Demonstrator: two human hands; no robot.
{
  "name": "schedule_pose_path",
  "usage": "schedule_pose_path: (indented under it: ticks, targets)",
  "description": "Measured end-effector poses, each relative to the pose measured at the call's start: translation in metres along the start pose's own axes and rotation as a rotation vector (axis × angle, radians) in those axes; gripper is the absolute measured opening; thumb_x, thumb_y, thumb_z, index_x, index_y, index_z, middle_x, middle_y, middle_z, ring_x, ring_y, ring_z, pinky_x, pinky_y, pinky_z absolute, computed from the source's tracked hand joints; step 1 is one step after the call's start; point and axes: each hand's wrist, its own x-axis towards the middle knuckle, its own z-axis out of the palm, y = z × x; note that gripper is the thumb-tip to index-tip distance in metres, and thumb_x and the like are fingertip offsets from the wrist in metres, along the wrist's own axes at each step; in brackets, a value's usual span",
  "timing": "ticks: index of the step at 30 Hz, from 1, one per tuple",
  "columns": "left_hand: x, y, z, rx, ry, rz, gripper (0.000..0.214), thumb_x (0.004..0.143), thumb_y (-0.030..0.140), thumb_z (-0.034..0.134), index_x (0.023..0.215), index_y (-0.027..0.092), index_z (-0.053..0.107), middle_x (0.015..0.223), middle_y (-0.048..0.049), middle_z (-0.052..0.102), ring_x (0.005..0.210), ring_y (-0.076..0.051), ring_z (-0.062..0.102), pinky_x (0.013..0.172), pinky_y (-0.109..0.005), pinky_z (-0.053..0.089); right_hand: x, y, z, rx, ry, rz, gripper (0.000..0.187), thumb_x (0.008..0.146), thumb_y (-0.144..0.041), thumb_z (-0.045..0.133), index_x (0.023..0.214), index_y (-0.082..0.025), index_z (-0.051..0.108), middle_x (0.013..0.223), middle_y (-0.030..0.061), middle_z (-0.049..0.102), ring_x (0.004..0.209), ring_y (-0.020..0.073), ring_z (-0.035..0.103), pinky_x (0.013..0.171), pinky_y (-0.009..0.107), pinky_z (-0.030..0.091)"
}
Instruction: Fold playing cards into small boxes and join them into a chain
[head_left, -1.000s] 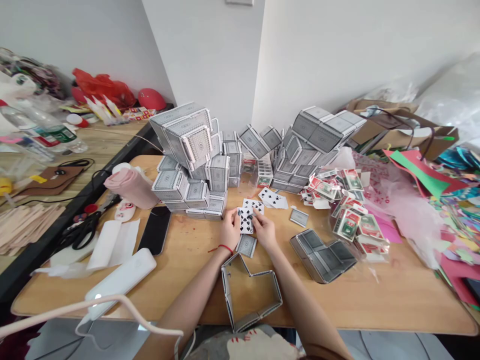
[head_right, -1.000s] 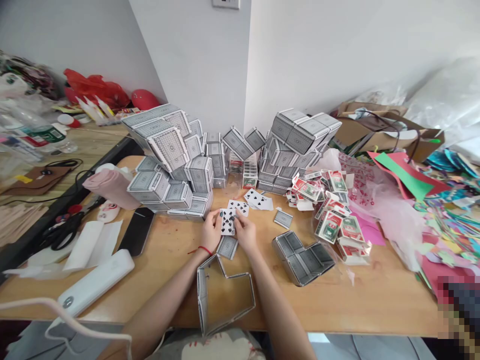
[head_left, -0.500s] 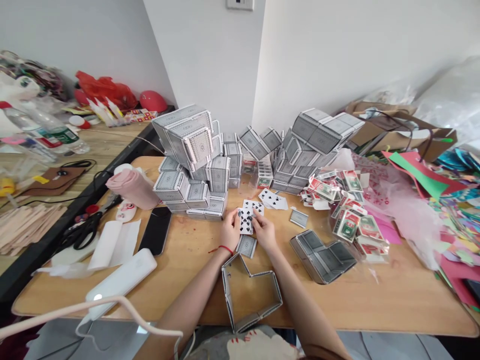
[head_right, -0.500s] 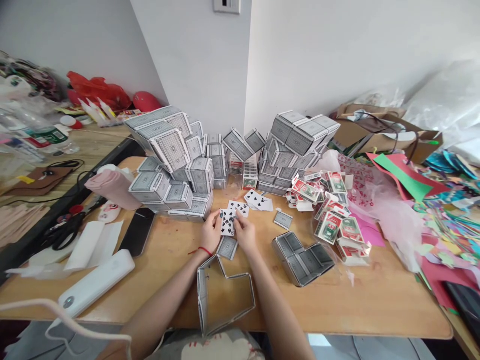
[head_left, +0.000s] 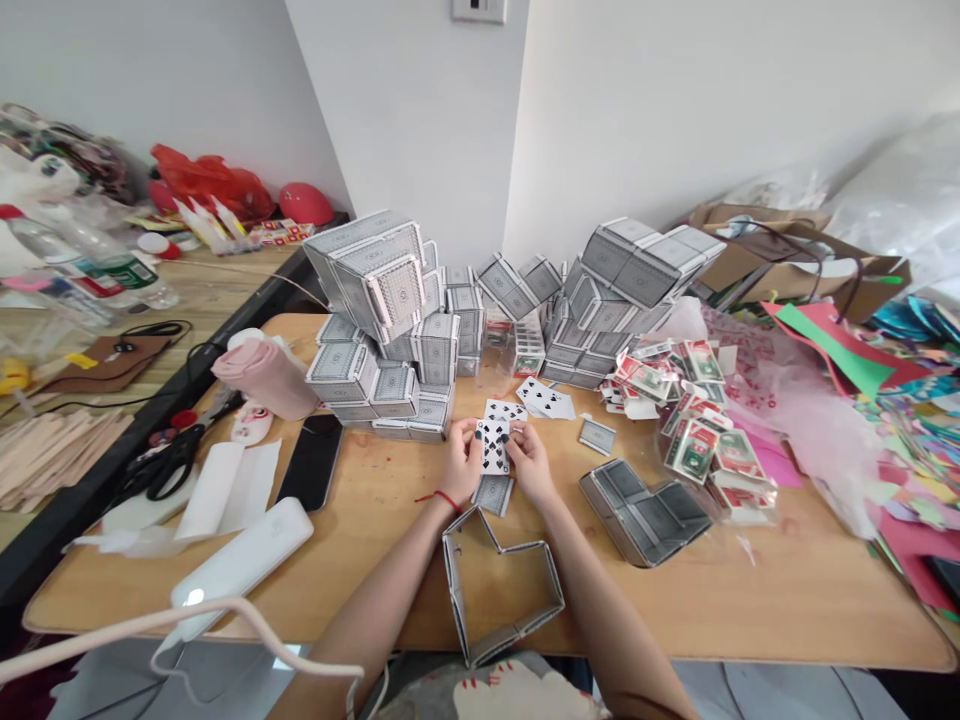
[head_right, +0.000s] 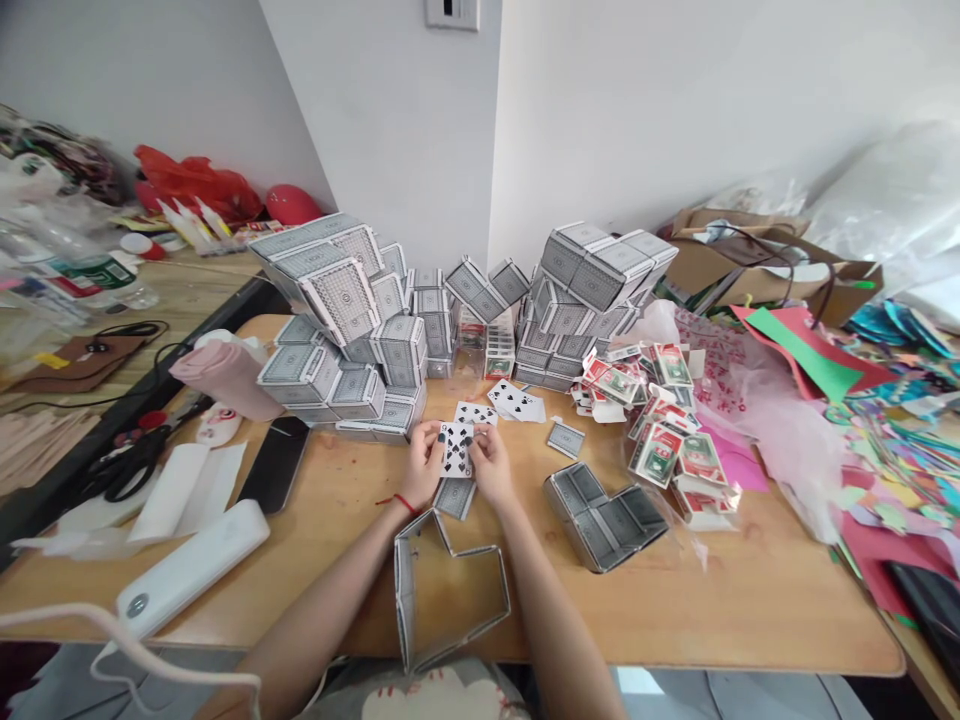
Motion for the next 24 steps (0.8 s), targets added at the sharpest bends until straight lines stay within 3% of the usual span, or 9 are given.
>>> schedule_pose_path:
  ticks: [6,14,24]
  targets:
    - [0.003,0.001,-0.003,-0.022,-0.046,-0.042,0.023,0.079,0.024,0.042,0.1,0.016,0.047,0.084,-0.0043,0.058,0.071,-0.013,0.056,0.06,-0.024,0.044,-0.001,-0.002,0.002,0.026,-0.001,0.021,0.022,0.07,-0.029,0.055,0.089,-0.024,0.044,0.057,-0.0079,0.043,0.042,0.0063,0.036,0.04,0.017,0.032]
    - [0.001,0.009,-0.005,-0.014,-0.023,-0.052,0.013,0.078,0.024,0.042,0.088,0.017,0.046,0.073,0.0005,0.055,0.064,-0.01,0.052,0.055,-0.02,0.042,-0.004,-0.004,0.005,-0.052,-0.027,0.093,0.021,0.072,-0.035,0.05,0.089,-0.023,0.045,0.06,-0.0051,0.047,0.045,0.0083,0.039,0.042,0.019,0.034]
    - [0.001,0.01,-0.006,0.11,-0.016,0.021,0.01,0.077,0.019,0.042,0.082,0.017,0.05,0.071,0.0003,0.054,0.064,-0.011,0.051,0.058,-0.021,0.041,-0.002,-0.002,0.001,-0.025,0.008,0.175,0.012,0.069,-0.03,0.051,0.077,-0.022,0.051,0.045,-0.0083,0.036,0.037,0.0071,0.029,0.037,0.018,0.023]
